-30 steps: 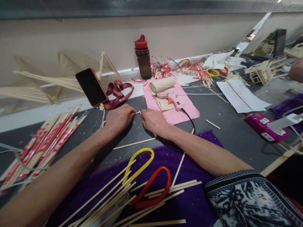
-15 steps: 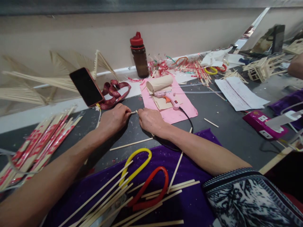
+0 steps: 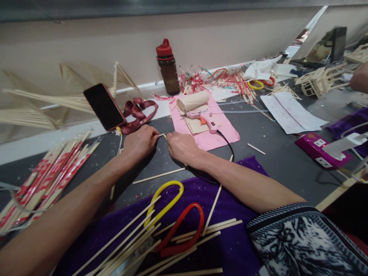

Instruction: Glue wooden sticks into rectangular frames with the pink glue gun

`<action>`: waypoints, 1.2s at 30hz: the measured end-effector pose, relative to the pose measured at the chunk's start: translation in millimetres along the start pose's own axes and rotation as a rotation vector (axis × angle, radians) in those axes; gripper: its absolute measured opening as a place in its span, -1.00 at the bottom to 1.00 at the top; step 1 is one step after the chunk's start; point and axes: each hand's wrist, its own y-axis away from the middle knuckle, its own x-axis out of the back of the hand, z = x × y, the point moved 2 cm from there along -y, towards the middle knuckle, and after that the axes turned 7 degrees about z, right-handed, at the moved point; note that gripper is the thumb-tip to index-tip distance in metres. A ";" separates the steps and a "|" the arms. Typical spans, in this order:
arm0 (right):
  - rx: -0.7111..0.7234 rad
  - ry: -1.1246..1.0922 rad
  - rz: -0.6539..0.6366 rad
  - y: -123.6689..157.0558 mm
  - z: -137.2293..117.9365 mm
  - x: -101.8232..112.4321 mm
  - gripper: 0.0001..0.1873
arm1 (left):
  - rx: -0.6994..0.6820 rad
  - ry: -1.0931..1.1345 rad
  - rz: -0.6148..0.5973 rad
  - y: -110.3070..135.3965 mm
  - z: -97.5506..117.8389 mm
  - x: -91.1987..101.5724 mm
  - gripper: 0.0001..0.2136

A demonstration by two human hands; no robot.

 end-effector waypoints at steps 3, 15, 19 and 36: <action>0.001 0.001 0.006 -0.2 -0.2 0.1 -0.73 | -0.008 -0.012 0.002 0.4 1.2 1.9 -0.69; -0.031 -0.003 -0.020 -0.1 -1.3 2.6 -0.73 | -0.049 0.044 0.014 -1.1 1.6 4.6 -0.70; -0.035 0.000 -0.005 -1.9 -0.9 2.0 -0.75 | -0.057 0.048 0.016 -1.4 0.5 4.2 -0.69; -0.004 -0.004 -0.020 -3.9 -5.3 2.5 -0.72 | -0.069 0.062 -0.007 -4.3 0.7 3.4 -0.69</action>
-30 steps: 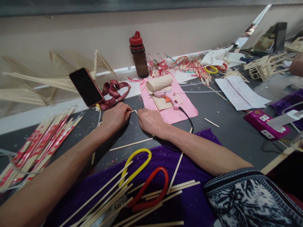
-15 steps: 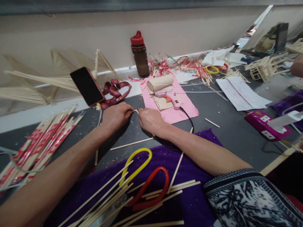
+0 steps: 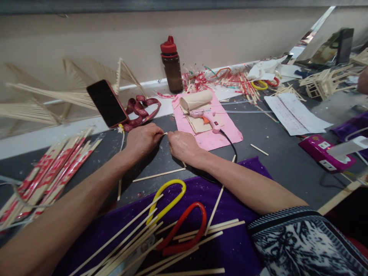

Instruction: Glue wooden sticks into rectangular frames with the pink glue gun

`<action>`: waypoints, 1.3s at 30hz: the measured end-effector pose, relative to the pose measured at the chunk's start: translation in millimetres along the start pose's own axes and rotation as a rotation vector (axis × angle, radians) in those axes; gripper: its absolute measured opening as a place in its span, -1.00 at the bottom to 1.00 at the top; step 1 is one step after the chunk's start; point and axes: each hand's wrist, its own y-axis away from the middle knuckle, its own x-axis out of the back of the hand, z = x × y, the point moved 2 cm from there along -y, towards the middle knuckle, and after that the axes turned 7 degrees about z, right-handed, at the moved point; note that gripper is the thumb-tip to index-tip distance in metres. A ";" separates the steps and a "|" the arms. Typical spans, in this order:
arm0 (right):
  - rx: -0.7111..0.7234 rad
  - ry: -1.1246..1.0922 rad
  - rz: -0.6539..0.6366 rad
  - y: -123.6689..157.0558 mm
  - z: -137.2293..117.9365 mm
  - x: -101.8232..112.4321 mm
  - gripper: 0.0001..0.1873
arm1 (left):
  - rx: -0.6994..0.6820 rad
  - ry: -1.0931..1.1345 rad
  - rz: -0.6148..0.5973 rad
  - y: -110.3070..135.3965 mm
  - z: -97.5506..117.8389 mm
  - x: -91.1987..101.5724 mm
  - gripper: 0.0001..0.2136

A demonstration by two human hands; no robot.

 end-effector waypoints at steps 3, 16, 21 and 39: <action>0.016 -0.003 0.015 0.0 0.7 -0.6 -0.73 | -0.011 0.000 0.005 -0.5 -1.1 -1.8 -0.69; 0.013 -0.014 -0.016 -1.2 1.2 -2.6 -0.73 | 0.000 0.015 -0.019 1.2 -1.1 -3.9 -0.69; 0.007 -0.016 -0.017 -1.0 0.9 -3.4 -0.73 | -0.024 0.017 0.005 1.6 -1.1 -4.1 -0.68; 0.007 0.013 0.032 8.6 2.6 11.4 -0.68 | 0.051 -0.037 -0.023 2.3 -3.7 2.2 -0.71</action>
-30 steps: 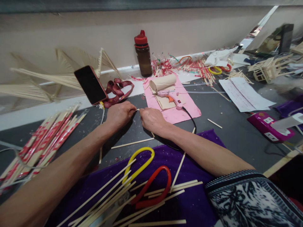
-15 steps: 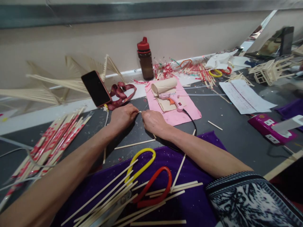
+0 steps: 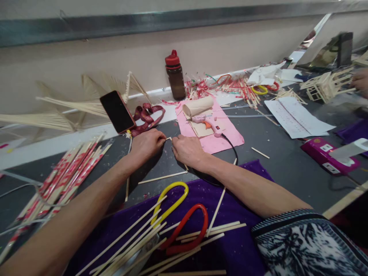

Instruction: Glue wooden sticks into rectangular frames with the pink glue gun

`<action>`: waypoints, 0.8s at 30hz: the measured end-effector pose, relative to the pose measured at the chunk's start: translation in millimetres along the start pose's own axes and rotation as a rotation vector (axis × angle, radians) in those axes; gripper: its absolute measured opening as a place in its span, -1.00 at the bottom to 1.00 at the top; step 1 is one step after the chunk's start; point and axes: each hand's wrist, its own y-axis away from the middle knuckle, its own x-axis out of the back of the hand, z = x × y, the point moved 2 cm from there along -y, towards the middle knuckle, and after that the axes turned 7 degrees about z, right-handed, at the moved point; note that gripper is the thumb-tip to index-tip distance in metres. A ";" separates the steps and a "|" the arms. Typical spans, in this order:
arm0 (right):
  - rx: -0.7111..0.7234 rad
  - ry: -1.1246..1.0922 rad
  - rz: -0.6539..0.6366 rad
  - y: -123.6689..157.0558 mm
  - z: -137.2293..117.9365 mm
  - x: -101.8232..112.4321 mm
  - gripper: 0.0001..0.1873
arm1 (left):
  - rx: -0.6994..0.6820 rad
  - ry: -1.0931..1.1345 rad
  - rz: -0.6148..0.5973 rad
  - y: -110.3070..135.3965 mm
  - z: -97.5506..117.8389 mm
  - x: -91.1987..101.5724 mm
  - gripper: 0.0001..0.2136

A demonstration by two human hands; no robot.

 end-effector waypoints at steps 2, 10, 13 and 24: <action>0.000 0.016 0.052 -6.1 6.9 -0.9 -0.67 | -0.002 -0.007 0.007 0.3 0.5 -0.4 -0.71; 0.165 0.046 0.147 -23.1 20.9 -10.7 -0.70 | -0.007 -0.013 0.015 0.1 1.3 -0.2 -0.72; 0.242 0.002 0.089 -17.5 19.5 1.8 -0.76 | 0.002 -0.006 0.011 0.8 2.1 0.7 -0.73; 0.161 0.030 -0.047 -10.9 18.8 15.5 -0.72 | -0.008 0.009 0.027 1.3 1.2 -1.6 -0.71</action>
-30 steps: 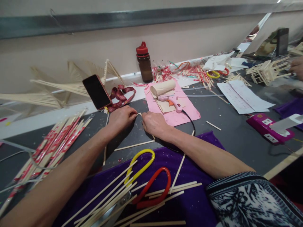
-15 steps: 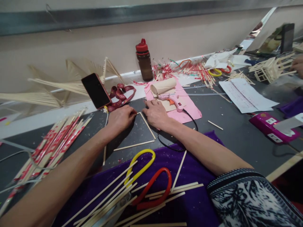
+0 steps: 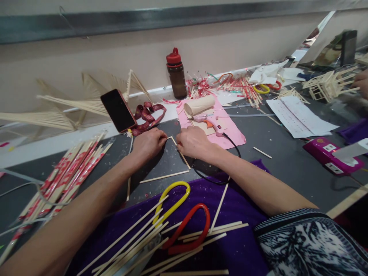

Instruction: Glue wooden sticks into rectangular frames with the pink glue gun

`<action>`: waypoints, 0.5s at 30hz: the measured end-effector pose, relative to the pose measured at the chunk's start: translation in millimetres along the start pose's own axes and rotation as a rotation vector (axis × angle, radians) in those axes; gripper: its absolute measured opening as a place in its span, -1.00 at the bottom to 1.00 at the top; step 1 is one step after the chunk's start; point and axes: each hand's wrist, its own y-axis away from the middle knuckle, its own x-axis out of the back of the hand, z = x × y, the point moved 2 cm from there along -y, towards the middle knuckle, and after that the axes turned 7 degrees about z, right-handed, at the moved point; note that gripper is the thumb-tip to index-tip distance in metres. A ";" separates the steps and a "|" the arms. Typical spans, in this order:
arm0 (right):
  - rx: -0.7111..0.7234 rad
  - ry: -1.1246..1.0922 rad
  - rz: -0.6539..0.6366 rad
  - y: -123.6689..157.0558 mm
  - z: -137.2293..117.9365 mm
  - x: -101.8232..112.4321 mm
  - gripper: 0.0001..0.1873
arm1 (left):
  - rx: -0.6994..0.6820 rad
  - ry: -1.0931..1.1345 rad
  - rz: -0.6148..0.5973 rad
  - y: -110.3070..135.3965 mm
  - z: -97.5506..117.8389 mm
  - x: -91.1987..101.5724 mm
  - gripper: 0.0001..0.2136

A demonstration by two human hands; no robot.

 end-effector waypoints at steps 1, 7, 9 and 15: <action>-0.012 0.016 0.007 1.1 -5.1 -3.2 -0.70 | 0.004 -0.008 0.002 0.0 0.0 -0.1 -0.71; -0.019 0.062 0.113 0.6 -11.0 -14.3 -0.71 | 0.005 -0.021 0.004 0.6 1.6 0.5 -0.71; -0.014 0.097 0.168 -4.7 -2.8 -17.1 -0.71 | 0.004 -0.005 -0.007 0.7 2.2 0.7 -0.71; 0.178 0.181 0.174 -28.4 12.7 -29.9 -0.75 | -0.004 0.007 -0.027 0.6 2.3 1.0 -0.71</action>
